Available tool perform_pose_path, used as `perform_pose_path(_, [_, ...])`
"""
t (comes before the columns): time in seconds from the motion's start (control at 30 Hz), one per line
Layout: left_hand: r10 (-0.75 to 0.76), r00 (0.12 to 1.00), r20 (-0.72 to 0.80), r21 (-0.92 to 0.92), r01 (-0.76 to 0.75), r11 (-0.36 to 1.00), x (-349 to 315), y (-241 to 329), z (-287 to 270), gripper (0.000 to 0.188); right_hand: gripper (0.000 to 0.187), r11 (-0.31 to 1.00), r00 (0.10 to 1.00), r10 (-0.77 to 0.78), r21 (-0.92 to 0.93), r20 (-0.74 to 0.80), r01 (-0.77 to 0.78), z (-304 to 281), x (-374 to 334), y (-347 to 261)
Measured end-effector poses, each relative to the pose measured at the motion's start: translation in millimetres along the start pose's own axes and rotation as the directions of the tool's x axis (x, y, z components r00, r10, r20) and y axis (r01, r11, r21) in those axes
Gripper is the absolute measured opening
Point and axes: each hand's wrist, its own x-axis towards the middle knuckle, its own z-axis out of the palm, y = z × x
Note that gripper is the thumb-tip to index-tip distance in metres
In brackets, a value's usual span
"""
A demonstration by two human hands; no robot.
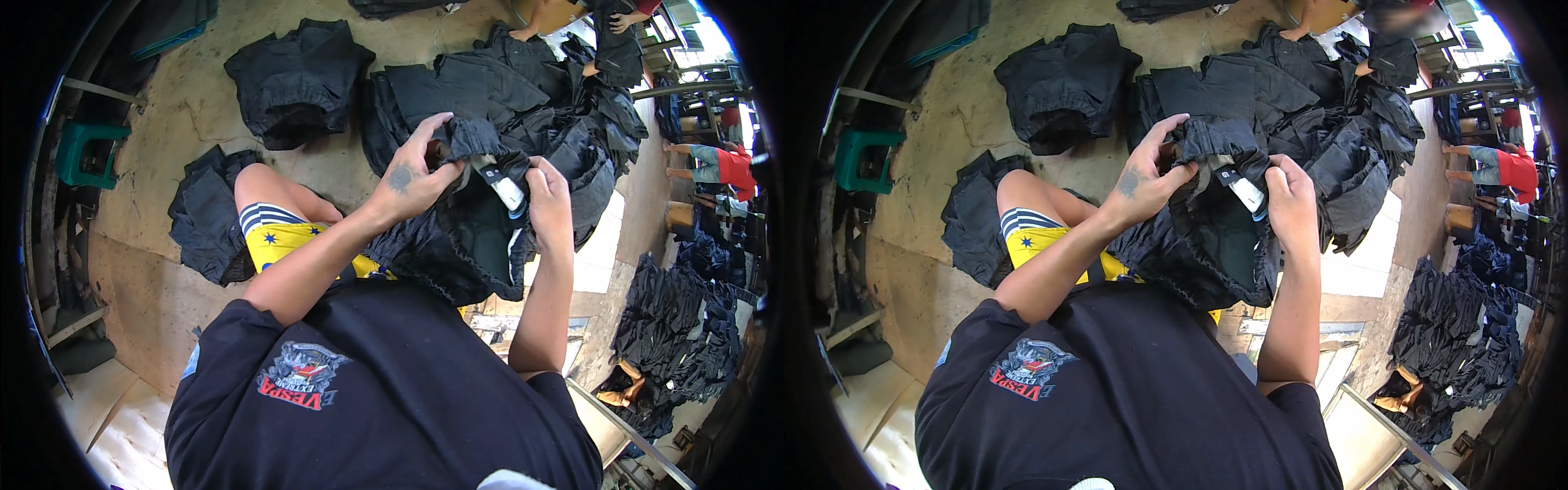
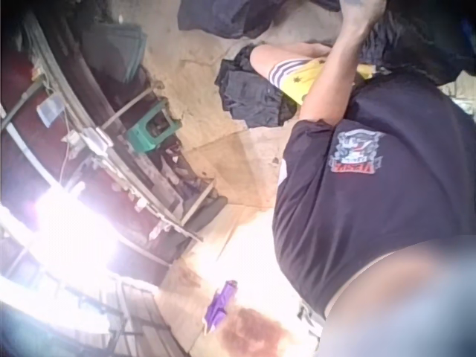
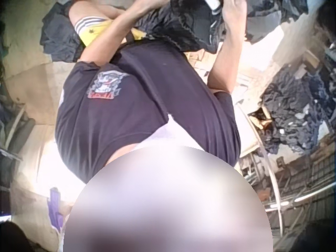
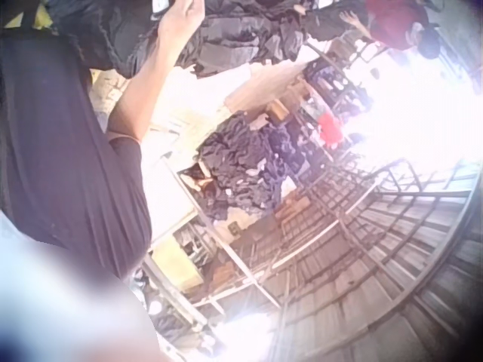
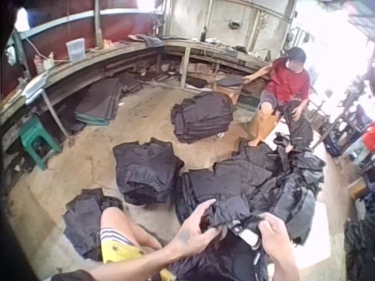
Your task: The person sits on the floor and repeatedly picks up black fabric pieces from a large pile. They unfold each piece, smooth it out, and fold it into a smaller rectangle before placing it into a separate stack. The person continues this process for multiple items throughout the clip.
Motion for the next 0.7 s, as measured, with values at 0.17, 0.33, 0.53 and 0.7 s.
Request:
perform_pose_path(0.17, [-0.154,0.985,0.077,-0.028,0.157,0.987,-12.8,7.6,6.1,0.083,0.022,0.83,0.939,-0.315,-0.519,-0.137,0.203,-5.6,-12.5,-37.4])
perform_pose_path(0.33, [-0.154,0.937,0.313,-0.525,0.306,0.794,-16.4,29.4,27.9,0.081,0.024,0.617,0.824,-0.558,-0.616,0.097,0.49,29.1,-25.4,-78.0])
perform_pose_path(0.53, [-0.288,0.958,0.015,-0.906,0.135,0.401,54.4,65.8,-20.2,0.038,0.048,0.407,0.636,-0.619,-0.504,0.462,0.762,80.6,-46.1,-87.5])
perform_pose_path(0.7, [-0.072,0.961,-0.267,-0.894,-0.219,0.391,110.8,51.7,-133.5,0.045,0.041,0.62,0.72,-0.524,-0.375,0.455,0.689,84.3,-51.0,-48.5])
